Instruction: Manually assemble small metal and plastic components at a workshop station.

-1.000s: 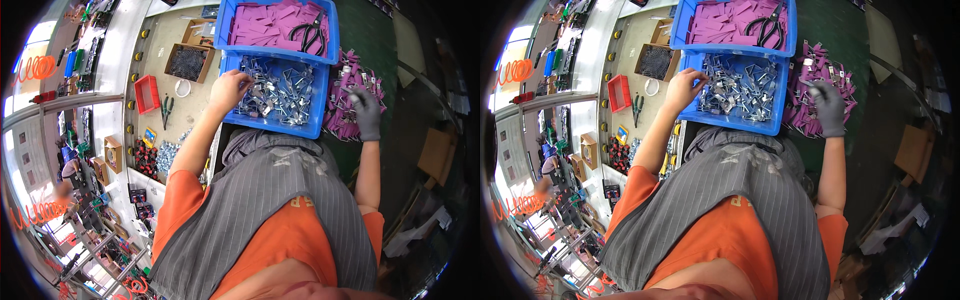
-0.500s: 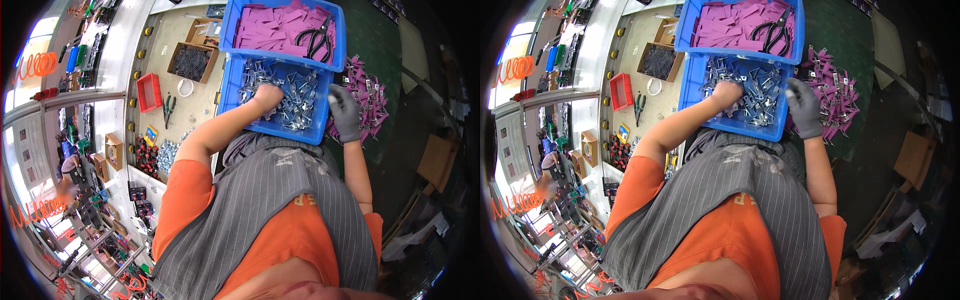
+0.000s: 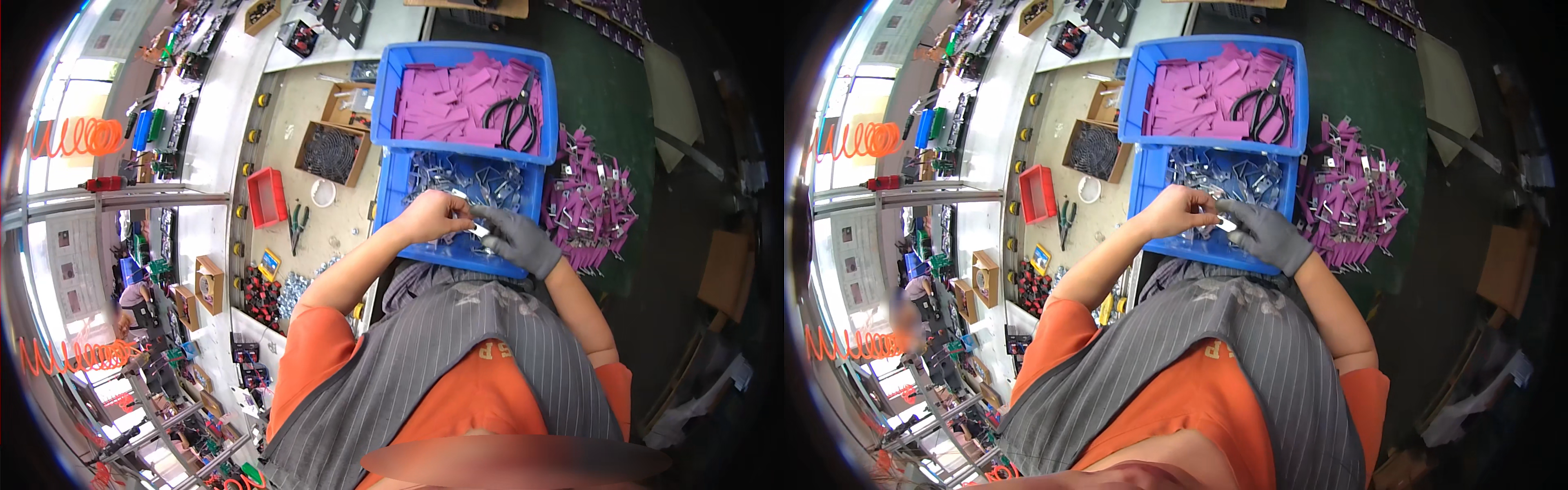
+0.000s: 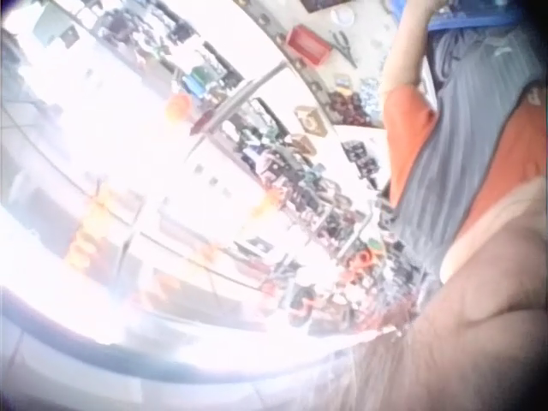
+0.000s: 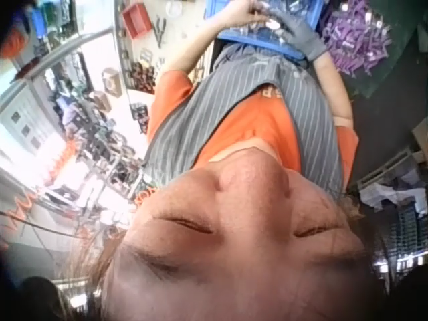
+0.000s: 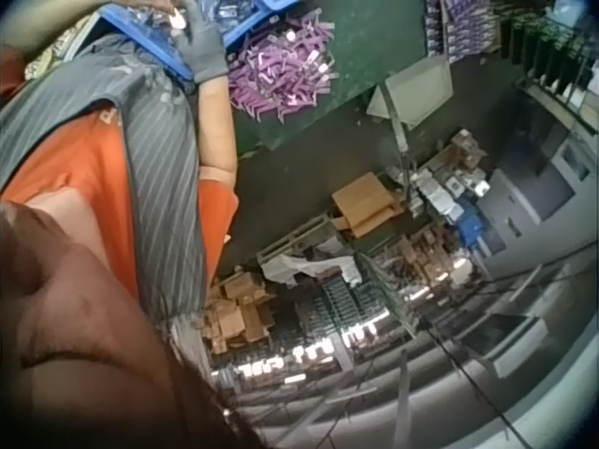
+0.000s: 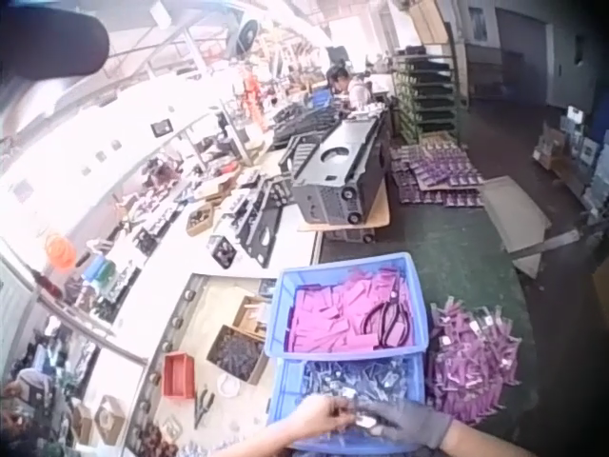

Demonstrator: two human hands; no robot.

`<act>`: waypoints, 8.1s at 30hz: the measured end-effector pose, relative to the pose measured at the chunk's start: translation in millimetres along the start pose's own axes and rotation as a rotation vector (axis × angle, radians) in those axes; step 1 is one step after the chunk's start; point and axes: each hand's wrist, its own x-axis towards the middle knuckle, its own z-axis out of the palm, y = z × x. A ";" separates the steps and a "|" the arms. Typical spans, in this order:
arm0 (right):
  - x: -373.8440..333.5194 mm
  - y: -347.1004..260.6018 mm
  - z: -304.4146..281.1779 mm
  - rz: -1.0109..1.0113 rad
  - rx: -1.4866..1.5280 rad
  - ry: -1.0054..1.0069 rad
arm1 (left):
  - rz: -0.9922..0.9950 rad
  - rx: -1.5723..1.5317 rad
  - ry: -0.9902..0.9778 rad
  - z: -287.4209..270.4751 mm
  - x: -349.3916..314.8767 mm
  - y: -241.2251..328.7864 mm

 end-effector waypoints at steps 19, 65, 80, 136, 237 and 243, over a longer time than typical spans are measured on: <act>-15.2 14.0 22.0 0.061 0.342 0.146 | 0.269 1.457 0.332 -161.8 118.9 -4.0; -58.2 -75.5 -38.3 -0.150 0.727 0.644 | 0.552 0.179 0.827 -0.6 2.4 61.3; -64.0 -95.6 -42.9 -0.123 0.428 0.389 | 0.484 0.296 0.532 17.4 -14.0 67.4; -27.3 33.1 1.0 0.094 0.421 0.471 | 0.020 -0.398 0.556 4.2 19.5 -40.5; -71.9 33.7 -49.4 0.165 0.256 0.898 | 0.144 0.609 0.512 -10.8 -21.1 -18.8; -58.9 41.2 -34.4 0.199 0.167 0.844 | 0.090 0.923 0.238 28.2 25.6 -67.4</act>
